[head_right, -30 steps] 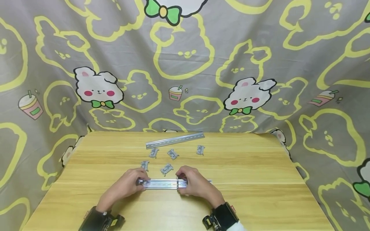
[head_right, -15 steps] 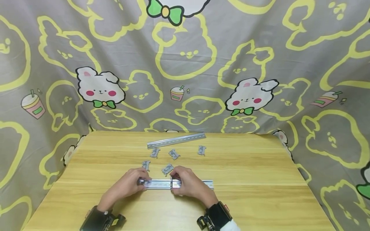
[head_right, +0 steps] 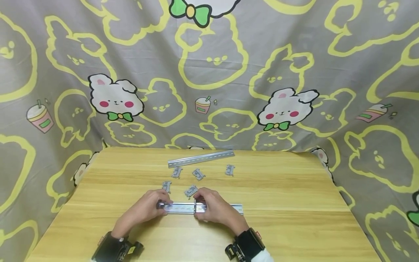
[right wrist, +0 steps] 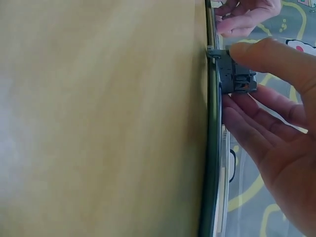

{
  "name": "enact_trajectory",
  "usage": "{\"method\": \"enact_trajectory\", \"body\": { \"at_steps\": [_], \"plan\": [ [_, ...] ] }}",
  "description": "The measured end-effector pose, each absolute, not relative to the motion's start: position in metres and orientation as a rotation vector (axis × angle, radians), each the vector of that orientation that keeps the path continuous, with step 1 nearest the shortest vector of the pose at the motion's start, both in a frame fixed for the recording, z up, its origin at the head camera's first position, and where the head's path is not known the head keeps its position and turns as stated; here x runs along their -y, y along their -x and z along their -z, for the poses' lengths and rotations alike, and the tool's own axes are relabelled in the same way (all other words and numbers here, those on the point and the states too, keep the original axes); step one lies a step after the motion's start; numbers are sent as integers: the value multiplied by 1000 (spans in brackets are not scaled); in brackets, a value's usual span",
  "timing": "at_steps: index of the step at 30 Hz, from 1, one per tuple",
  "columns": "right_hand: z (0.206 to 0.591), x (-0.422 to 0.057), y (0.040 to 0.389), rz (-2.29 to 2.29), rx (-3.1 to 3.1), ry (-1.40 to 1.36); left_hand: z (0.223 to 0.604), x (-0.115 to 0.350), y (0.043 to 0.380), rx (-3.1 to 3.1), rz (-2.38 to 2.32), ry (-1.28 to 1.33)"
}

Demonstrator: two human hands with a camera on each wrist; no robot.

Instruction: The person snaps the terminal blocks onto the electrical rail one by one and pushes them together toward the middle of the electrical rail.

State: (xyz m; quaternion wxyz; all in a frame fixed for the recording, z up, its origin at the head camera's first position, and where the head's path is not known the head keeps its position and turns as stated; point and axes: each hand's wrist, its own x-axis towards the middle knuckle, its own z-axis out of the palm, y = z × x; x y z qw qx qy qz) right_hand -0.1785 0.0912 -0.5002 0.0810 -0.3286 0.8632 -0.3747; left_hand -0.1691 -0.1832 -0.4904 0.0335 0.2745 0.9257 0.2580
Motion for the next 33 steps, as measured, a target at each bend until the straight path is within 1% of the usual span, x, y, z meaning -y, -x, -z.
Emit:
{"method": "enact_trajectory", "body": {
  "at_steps": [6,12,17,22,26,33],
  "plan": [
    [485,-93,184,1139,-2570,958,489,183,170,-2845,-787,-850],
    [468,-74,201,1062,-2694,909,490,185,171,-2843,-799,-861],
    [467,-54,212,845,-2787,849,492,186,171,-2823,-826,-872],
    [468,-39,214,620,-2863,731,491,185,171,-2807,-859,-894],
    [466,-30,214,537,-2879,686,490,185,170,-2803,-865,-899],
    [464,-18,214,461,-2906,695,488,185,170,-2817,-859,-884]
  ]
}}
